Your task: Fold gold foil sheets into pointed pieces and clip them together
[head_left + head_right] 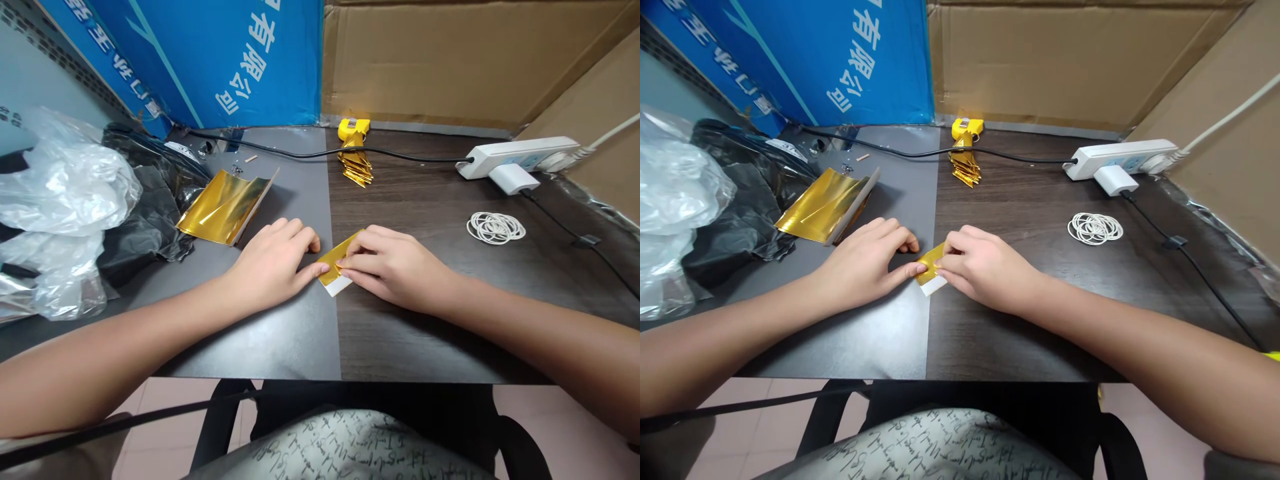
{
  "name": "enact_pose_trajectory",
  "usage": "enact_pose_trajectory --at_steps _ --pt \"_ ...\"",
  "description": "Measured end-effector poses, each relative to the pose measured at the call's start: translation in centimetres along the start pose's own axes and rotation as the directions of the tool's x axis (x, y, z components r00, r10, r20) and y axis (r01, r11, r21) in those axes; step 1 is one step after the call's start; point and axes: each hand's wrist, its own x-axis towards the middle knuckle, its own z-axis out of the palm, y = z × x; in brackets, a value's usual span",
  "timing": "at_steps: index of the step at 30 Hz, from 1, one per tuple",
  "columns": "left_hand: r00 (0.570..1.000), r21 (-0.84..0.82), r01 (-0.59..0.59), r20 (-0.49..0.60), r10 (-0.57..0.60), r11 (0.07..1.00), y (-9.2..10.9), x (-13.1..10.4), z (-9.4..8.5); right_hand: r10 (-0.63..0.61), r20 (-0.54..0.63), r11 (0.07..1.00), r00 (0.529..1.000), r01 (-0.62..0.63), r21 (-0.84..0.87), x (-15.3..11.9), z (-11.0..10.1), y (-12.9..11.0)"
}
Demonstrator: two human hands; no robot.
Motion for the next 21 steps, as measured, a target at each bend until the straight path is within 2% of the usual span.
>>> enact_pose_trajectory --at_steps 3,7,10,13,15,18,21 --pt "0.997 0.076 0.077 0.02 -0.079 0.994 0.6 -0.1 -0.4 -0.004 0.021 1.0 1.0 0.004 -0.001 0.1 0.1 0.1" --pt "0.974 0.083 0.183 0.124 -0.192 0.98 1.4 0.3 -1.3 -0.052 0.014 0.995 0.999 0.051 0.085 0.2 -0.1 0.1" --pt "0.949 0.058 0.24 0.195 -0.247 0.969 1.8 0.5 -1.7 0.006 0.047 0.988 0.999 -0.013 0.153 0.0 -0.4 -0.4" --pt "0.94 0.019 0.254 0.229 -0.252 0.967 1.9 0.5 -1.8 0.079 0.086 0.98 0.993 -0.093 0.174 -0.2 -0.4 -1.0" --pt "0.944 0.004 0.246 0.226 -0.24 0.969 1.9 0.5 -1.7 0.073 0.094 0.98 0.993 -0.089 0.18 -0.2 -0.3 -1.2" --pt "0.956 -0.025 0.214 0.213 -0.204 0.977 2.0 0.3 -1.6 0.074 0.102 0.989 0.992 -0.086 0.124 -0.2 -0.1 -1.4" --pt "0.964 -0.11 0.199 0.202 -0.174 0.974 1.9 0.2 -1.5 0.135 0.12 0.988 0.984 -0.143 0.057 -0.3 0.0 -1.6"
